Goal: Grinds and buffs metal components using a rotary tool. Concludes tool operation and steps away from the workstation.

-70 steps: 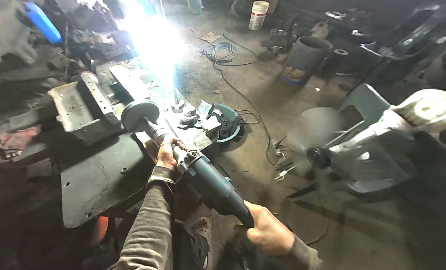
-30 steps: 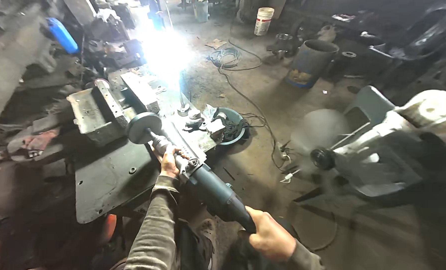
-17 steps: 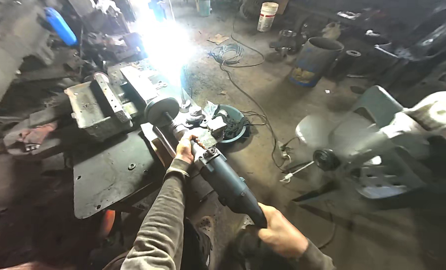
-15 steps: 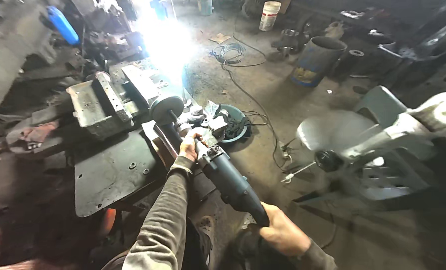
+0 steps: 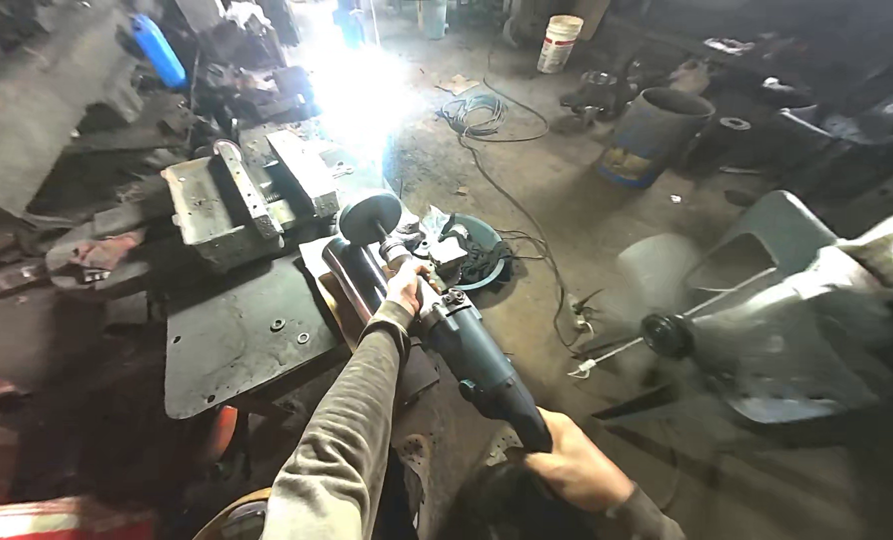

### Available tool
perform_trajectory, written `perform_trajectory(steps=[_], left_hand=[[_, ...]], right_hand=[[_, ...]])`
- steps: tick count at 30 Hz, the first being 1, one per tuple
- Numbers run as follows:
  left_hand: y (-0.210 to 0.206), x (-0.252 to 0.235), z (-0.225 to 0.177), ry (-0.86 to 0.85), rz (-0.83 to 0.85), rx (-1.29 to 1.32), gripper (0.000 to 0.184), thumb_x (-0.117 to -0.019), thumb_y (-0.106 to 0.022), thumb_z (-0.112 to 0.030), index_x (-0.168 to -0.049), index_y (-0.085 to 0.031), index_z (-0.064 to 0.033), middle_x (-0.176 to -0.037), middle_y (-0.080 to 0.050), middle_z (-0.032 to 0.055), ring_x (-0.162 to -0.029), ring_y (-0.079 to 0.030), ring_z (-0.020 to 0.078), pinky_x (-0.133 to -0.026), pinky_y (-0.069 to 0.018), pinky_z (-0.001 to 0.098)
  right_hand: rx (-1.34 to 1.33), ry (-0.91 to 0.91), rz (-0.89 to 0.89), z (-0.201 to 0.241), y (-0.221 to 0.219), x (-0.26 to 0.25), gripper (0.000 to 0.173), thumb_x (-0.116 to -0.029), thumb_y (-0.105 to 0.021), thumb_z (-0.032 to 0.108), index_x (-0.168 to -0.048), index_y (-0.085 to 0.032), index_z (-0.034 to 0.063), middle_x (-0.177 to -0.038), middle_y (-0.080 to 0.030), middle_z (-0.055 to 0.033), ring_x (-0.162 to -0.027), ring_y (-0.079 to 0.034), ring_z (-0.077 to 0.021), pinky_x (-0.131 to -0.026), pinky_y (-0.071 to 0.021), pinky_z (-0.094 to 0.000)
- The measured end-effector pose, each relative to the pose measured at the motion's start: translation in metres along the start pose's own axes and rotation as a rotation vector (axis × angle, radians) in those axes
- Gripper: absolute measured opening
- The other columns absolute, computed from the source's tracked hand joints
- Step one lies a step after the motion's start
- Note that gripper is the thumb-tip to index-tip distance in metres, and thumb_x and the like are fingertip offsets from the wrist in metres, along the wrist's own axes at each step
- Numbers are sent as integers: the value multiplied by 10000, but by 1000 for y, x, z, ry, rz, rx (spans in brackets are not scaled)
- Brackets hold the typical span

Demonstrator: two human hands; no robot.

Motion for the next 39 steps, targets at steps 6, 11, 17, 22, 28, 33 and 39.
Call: perform_trajectory(steps=[6,11,17,22,28,33,39], left_hand=[[16,33,-15,-80,101,54,97,-948,-579,-217,-901,-573,-133,-661,-557,18,-551,-576,158,-547,-541,347],[40,59,-24,-142,45,88,160,-992,-501,-184,-850,-545,-126,-642,-541,18,-531,-559,151,-541,-536,333],[67,73,-21,-161,-8,207,199,-1016,-447,-140,-835,-513,-89,-591,-525,39,-485,-563,164,-503,-550,321],[67,75,-20,-155,-48,210,210,-1017,-446,-146,-823,-508,-94,-589,-522,39,-486,-560,170,-510,-551,335],[43,63,-22,-137,-14,126,170,-1001,-493,-180,-856,-542,-105,-632,-542,39,-517,-562,164,-522,-536,333],[22,42,-13,-80,28,116,117,-985,-533,-197,-906,-557,-114,-655,-544,33,-526,-560,165,-529,-535,342],[5,20,0,-58,36,23,99,-923,-627,-224,-944,-582,-138,-674,-555,13,-532,-560,147,-524,-532,333]], right_hand=[[146,28,-15,6,-10,8,420,-740,-838,287,-1109,-689,154,-903,-726,-5,-821,-705,-143,-766,-608,-438],[288,-15,33,18,-22,17,540,-752,-843,314,-1224,-652,135,-992,-734,-61,-924,-717,-214,-840,-590,-513],[379,-39,97,22,-38,19,580,-784,-822,312,-1288,-615,114,-1031,-726,-111,-971,-712,-277,-867,-574,-544],[358,-53,95,20,-39,19,547,-800,-806,320,-1273,-623,114,-1015,-726,-99,-947,-712,-258,-848,-576,-525],[305,-43,54,16,-25,18,535,-777,-819,306,-1252,-644,131,-1024,-727,-66,-959,-709,-217,-866,-581,-506],[226,-8,-3,6,-16,13,486,-749,-831,310,-1178,-676,143,-976,-732,-33,-904,-711,-173,-832,-596,-477],[138,-2,-44,-5,-7,4,450,-717,-849,282,-1120,-697,148,-938,-735,-11,-866,-712,-146,-811,-607,-447]])
Point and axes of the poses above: each hand's wrist, its own x-axis away from the middle knuckle, its own y-axis out of the back of the hand, z = x × y, the point moved 6 cm from there along -x, towards the middle knuckle
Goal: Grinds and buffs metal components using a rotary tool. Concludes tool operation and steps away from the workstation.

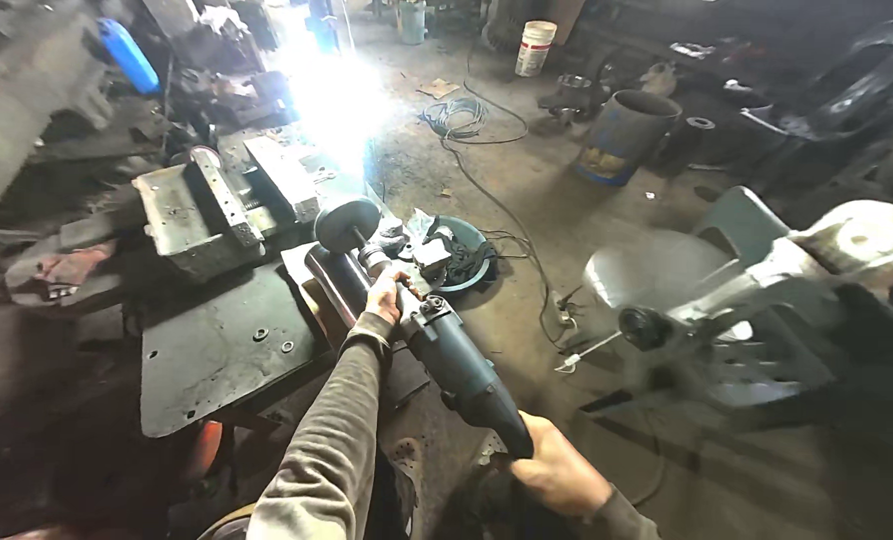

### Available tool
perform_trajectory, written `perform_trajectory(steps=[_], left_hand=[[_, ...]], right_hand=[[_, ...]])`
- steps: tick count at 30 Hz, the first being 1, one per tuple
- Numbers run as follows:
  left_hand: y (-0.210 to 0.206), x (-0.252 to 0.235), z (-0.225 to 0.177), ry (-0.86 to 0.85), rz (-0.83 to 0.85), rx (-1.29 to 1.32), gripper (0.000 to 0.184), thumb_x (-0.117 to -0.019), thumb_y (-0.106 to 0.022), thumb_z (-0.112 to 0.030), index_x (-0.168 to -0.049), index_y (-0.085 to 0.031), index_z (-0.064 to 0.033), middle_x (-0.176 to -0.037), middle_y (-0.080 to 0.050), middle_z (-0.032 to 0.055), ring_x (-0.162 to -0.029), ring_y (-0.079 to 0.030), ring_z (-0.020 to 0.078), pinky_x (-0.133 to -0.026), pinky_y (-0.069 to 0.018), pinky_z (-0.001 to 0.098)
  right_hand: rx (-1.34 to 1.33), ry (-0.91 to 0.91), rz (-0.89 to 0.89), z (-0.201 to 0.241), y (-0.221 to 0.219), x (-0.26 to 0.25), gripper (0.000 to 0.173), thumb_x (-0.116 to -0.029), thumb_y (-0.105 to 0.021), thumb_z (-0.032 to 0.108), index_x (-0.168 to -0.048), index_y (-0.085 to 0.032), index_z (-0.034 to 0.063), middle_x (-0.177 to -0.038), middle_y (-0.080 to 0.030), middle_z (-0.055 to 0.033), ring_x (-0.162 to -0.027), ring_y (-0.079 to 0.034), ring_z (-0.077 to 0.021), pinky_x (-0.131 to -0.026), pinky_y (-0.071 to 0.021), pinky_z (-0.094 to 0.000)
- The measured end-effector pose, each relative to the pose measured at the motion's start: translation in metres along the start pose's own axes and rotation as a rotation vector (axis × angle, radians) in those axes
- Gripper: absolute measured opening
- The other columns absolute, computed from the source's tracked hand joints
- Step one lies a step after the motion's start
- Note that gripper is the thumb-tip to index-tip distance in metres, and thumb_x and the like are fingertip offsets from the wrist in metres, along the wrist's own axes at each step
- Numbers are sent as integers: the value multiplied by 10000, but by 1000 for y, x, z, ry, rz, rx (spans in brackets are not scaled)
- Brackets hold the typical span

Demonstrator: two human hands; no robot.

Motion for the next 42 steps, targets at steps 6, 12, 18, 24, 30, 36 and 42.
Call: perform_trajectory(steps=[6,12,18,24,30,36,42], left_hand=[[-7,-14,8,74,-25,28,150,-919,-628,-203,-997,-572,-88,-689,-564,62,-537,-575,194,-517,-544,379],[0,10,-2,36,20,28,104,-934,-616,-224,-937,-573,-129,-675,-554,24,-541,-569,163,-533,-539,348],[22,37,-20,-77,35,49,132,-989,-522,-197,-883,-560,-129,-648,-543,11,-528,-558,147,-533,-534,327],[58,55,-21,-91,-66,148,208,-1021,-461,-177,-841,-522,-92,-611,-532,48,-511,-568,187,-532,-553,357],[62,60,-21,-90,-101,162,171,-1002,-479,-143,-847,-524,-85,-603,-537,52,-496,-570,181,-515,-553,345],[37,49,-18,-61,-48,132,157,-994,-506,-176,-857,-539,-105,-631,-539,41,-513,-563,172,-524,-544,348],[10,32,-3,0,-7,80,107,-964,-568,-218,-919,-564,-120,-665,-549,26,-529,-563,162,-527,-538,342]], right_hand=[[-50,-13,5,-2,3,1,431,-729,-856,302,-1091,-691,136,-855,-723,-25,-709,-702,-165,-692,-621,-440],[21,10,0,3,0,9,428,-736,-844,297,-1105,-690,144,-901,-730,-12,-807,-711,-144,-766,-612,-436],[109,8,49,17,-9,18,451,-764,-820,291,-1158,-674,129,-955,-726,-45,-886,-709,-190,-818,-592,-486],[203,-16,124,24,-27,21,506,-785,-797,282,-1242,-642,131,-998,-728,-79,-935,-713,-240,-837,-580,-529],[214,-26,117,25,-30,23,512,-801,-790,305,-1262,-639,140,-1017,-731,-70,-954,-714,-229,-853,-580,-518],[164,-20,64,19,-15,23,504,-772,-806,326,-1218,-662,141,-987,-732,-42,-920,-713,-190,-840,-590,-489],[73,0,-2,2,-6,21,456,-734,-833,301,-1144,-692,159,-954,-736,-12,-884,-714,-153,-821,-605,-462]])
Point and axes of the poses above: each hand's wrist, its own x-axis away from the middle knuckle, its own y-axis out of the back of the hand, z = x × y, the point moved 6 cm from there along -x, towards the middle knuckle
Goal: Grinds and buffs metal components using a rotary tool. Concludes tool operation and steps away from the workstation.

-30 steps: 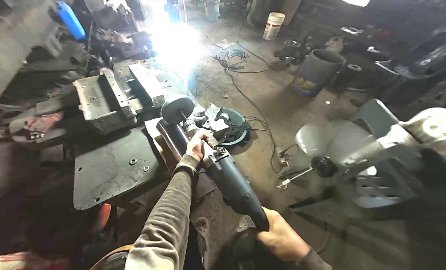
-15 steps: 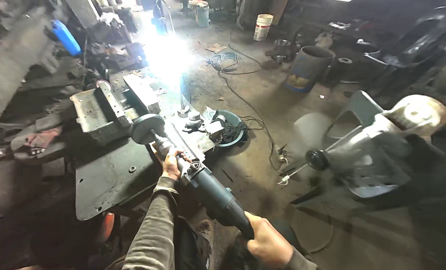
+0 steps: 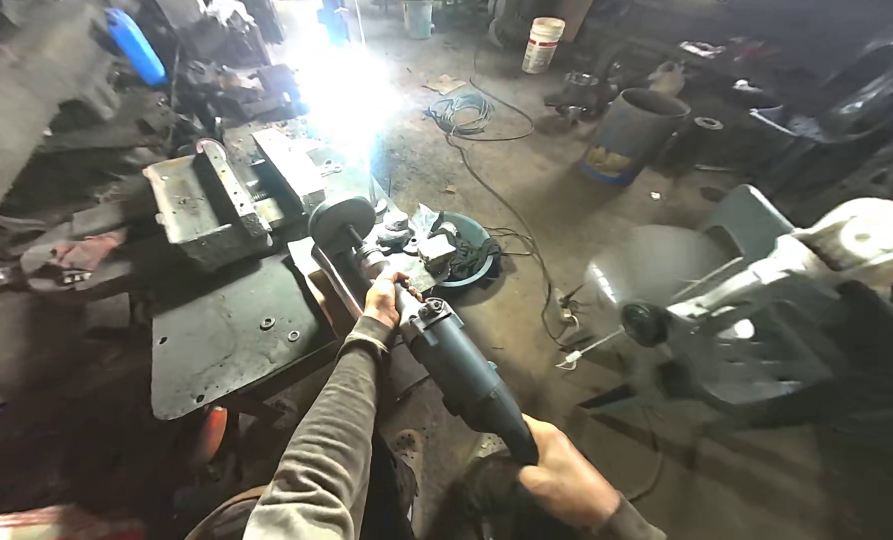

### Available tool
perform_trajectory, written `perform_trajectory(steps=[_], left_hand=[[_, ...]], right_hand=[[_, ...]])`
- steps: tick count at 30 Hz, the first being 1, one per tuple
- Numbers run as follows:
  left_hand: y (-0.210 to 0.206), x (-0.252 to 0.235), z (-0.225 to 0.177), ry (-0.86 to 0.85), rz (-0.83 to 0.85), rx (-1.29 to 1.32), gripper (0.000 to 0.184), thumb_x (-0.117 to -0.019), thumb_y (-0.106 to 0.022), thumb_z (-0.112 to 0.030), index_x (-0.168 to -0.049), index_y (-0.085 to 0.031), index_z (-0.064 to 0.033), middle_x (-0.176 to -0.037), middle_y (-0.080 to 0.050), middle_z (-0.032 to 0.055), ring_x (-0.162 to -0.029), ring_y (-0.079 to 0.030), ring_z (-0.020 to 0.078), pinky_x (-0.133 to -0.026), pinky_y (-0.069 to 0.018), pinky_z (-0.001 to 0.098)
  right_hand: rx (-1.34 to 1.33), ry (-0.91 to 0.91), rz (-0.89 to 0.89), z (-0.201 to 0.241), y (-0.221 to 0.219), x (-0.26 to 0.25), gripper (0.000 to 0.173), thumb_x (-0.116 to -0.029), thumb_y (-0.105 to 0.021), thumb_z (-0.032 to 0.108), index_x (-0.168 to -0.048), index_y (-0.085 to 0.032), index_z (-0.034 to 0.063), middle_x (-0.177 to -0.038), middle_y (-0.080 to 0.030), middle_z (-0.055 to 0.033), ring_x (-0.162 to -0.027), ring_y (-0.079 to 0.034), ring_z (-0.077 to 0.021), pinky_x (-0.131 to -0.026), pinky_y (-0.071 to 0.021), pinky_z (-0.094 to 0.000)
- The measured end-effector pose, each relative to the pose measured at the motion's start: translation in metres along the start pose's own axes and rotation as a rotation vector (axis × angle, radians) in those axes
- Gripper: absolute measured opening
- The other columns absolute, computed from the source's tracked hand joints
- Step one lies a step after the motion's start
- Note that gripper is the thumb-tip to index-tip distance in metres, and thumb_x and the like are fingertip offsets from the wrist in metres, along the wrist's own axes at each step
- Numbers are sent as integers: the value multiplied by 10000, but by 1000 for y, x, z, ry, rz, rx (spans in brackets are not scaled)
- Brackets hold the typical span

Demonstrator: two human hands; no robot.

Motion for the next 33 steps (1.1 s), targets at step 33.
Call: perform_trajectory(steps=[33], left_hand=[[45,37,-16,-105,-42,84,242,-1028,-425,-159,-820,-524,-85,-600,-542,43,-493,-569,163,-508,-550,315]], right_hand=[[165,-12,131,21,-21,12,511,-800,-770,267,-1264,-618,117,-984,-723,-102,-925,-715,-276,-820,-578,-549]])
Point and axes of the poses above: each hand's wrist, its own x-axis away from the middle knuckle, its own y-axis out of the back of the hand, z = x × y, the point moved 6 cm from there along -x, towards the middle knuckle
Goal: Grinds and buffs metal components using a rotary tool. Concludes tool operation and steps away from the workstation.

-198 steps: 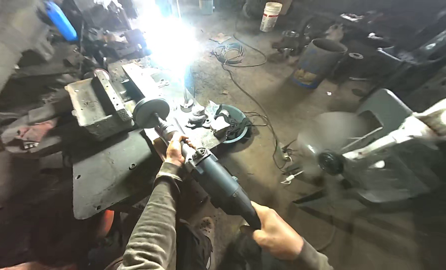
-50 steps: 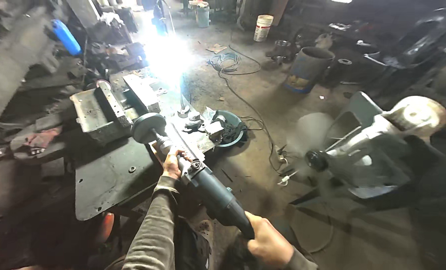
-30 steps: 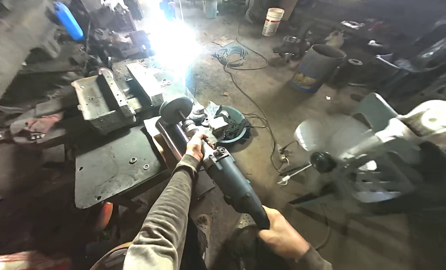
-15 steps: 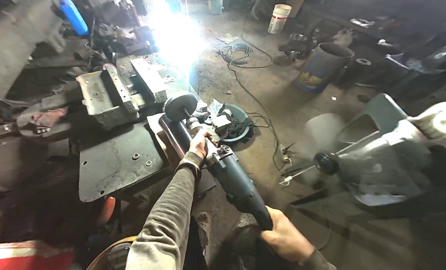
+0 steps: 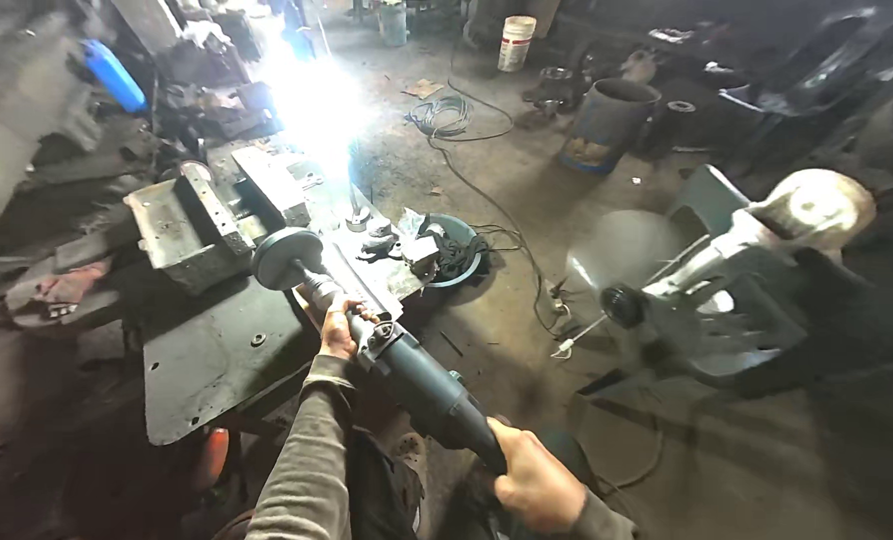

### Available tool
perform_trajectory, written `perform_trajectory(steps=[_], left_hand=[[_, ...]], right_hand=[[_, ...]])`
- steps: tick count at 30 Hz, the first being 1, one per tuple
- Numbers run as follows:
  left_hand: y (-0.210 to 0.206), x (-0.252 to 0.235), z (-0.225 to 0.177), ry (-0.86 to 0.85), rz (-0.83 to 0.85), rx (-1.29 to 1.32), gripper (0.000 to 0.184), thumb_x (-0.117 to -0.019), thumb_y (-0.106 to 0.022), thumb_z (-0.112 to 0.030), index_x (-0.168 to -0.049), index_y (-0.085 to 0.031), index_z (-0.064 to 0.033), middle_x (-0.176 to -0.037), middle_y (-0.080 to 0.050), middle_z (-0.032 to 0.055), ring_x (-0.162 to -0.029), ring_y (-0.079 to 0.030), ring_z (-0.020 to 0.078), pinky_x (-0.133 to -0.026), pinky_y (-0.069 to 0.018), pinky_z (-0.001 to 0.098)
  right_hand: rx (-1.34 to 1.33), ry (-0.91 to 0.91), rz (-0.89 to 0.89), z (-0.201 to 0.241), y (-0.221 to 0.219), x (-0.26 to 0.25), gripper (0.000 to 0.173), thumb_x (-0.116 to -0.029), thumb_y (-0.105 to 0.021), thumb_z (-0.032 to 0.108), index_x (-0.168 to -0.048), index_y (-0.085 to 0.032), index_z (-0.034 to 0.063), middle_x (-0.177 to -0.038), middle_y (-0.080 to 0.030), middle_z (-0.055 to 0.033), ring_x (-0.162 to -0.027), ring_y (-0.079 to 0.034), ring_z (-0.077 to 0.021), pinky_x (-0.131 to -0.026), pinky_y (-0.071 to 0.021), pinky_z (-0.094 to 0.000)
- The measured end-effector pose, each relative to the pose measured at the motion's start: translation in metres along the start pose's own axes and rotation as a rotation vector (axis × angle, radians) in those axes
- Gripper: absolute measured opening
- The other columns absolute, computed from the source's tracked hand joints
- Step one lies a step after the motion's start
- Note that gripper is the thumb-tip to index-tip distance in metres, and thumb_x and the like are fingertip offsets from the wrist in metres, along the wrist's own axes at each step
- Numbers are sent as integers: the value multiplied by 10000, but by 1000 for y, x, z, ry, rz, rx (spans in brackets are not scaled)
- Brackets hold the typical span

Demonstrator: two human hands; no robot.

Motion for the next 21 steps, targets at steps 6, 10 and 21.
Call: perform_trajectory(steps=[6,10,21], left_hand=[[-10,-10,7,7,-16,-52,168,-1001,-486,-171,-859,-544,-102,-632,-545,38,-521,-570,167,-524,-543,338],[-34,-18,16,46,36,-76,172,-1005,-489,-194,-863,-550,-117,-631,-536,26,-517,-554,160,-527,-534,343],[-59,-39,44,164,-9,-164,119,-921,-632,-211,-941,-568,-113,-664,-557,39,-526,-568,174,-526,-541,358]], right_hand=[[-36,-13,-22,-6,7,1,525,-787,-783,274,-1263,-626,120,-1005,-726,-83,-940,-715,-242,-839,-581,-521],[-101,-2,-67,-18,16,1,512,-765,-814,301,-1225,-658,136,-1013,-736,-46,-954,-716,-191,-865,-591,-487],[-335,28,-92,-40,20,-8,419,-742,-860,278,-1097,-690,133,-865,-727,-30,-717,-705,-170,-702,-623,-438]])
Point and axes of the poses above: each hand's wrist, its own x-axis away from the middle knuckle, its own y-axis out of the back of the hand, z = x × y, the point moved 6 cm from there along -x, towards the middle knuckle
